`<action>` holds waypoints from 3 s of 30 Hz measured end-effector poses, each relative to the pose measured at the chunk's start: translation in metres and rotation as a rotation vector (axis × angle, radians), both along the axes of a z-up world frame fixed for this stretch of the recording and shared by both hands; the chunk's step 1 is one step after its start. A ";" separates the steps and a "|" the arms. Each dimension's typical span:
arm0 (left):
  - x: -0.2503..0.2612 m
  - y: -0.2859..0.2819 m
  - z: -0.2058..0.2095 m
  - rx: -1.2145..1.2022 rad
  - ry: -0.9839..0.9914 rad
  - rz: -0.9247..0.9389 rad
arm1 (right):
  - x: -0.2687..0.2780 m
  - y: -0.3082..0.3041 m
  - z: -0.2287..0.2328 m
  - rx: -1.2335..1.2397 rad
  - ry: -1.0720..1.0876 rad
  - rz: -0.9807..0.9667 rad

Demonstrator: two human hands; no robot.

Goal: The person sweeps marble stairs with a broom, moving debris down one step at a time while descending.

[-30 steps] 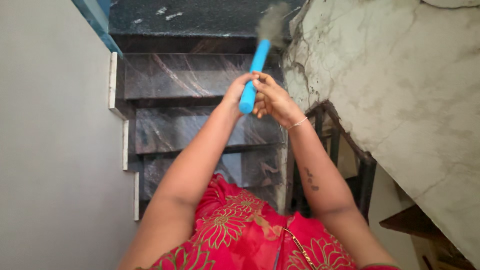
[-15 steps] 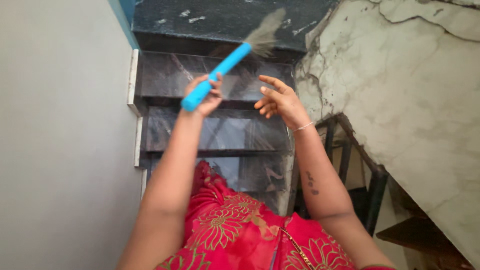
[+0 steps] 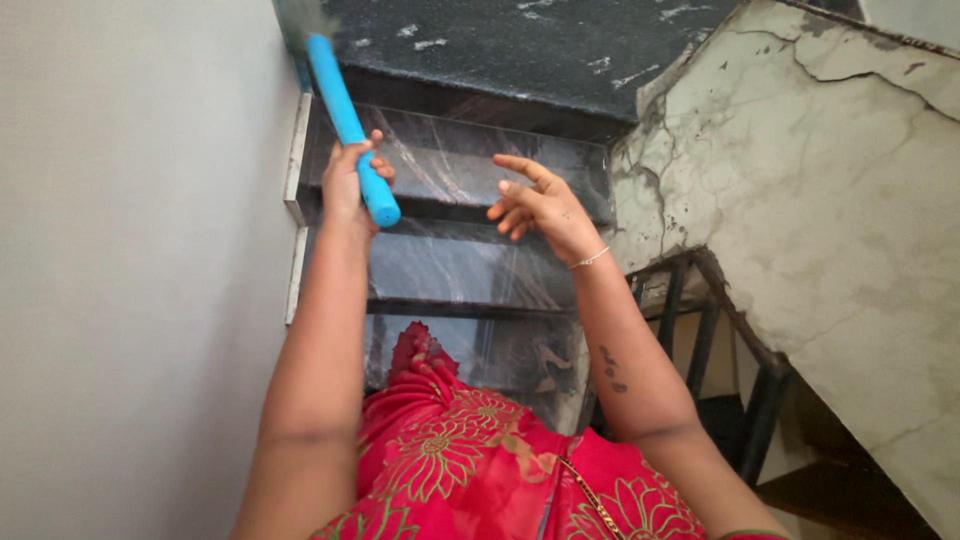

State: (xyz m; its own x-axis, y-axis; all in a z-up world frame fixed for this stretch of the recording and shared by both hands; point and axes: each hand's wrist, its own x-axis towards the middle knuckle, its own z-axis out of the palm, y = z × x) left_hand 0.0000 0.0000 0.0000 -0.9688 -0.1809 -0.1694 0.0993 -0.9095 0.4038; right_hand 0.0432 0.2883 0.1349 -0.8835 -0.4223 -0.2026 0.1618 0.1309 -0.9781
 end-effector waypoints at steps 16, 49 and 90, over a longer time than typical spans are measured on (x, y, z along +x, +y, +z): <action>0.041 0.131 0.048 1.026 0.248 -0.965 | -0.043 0.011 -0.086 0.253 0.595 -0.305; 0.072 0.040 -0.022 1.049 -0.097 -0.335 | -0.050 -0.150 -0.186 0.365 0.643 0.087; 0.103 0.032 0.068 0.772 0.281 -0.868 | -0.007 -0.145 -0.132 -0.024 0.866 -0.584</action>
